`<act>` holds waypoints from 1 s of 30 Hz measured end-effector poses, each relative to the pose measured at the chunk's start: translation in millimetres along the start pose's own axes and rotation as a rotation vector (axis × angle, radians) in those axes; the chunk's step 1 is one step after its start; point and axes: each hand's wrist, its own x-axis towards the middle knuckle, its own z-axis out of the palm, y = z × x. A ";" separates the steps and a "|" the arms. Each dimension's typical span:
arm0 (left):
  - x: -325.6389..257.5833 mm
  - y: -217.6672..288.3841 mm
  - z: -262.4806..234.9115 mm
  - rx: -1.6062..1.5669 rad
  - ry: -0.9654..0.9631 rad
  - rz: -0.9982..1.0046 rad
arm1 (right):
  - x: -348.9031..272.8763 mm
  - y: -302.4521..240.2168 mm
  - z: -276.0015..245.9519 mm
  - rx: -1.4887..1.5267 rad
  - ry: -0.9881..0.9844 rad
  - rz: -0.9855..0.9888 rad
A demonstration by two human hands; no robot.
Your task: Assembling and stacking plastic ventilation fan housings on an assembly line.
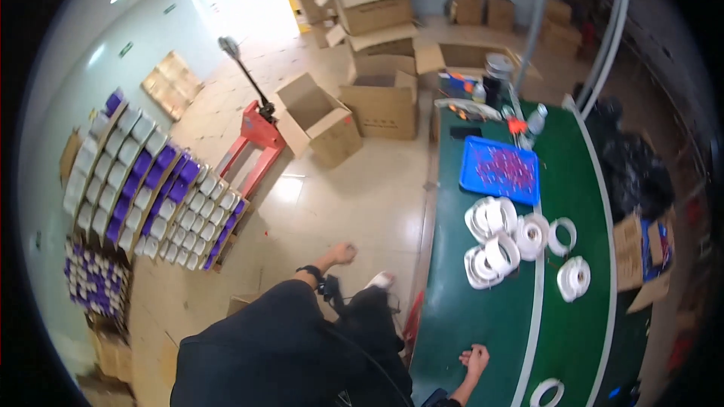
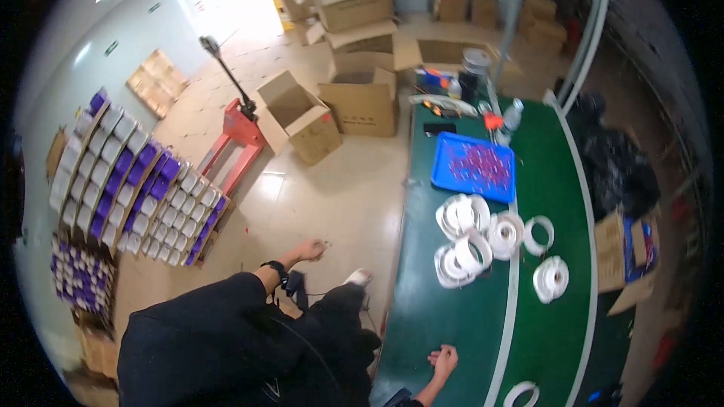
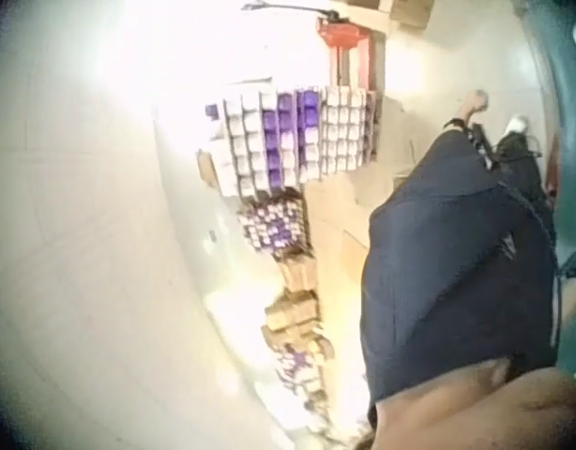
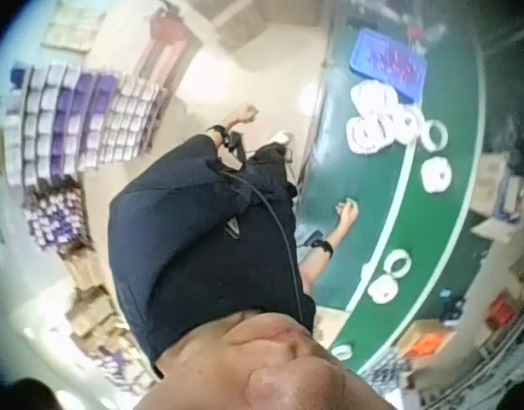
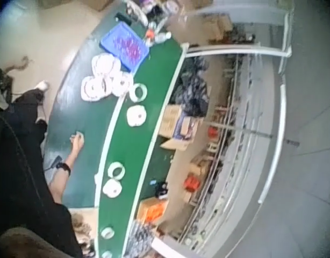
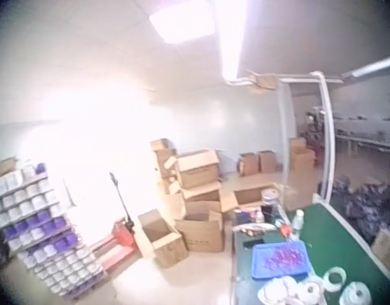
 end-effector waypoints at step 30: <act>26.9 -260.2 -330.3 -0.153 0.444 -0.070 | 82.1 -257.3 720.2 -0.863 -1.175 -0.192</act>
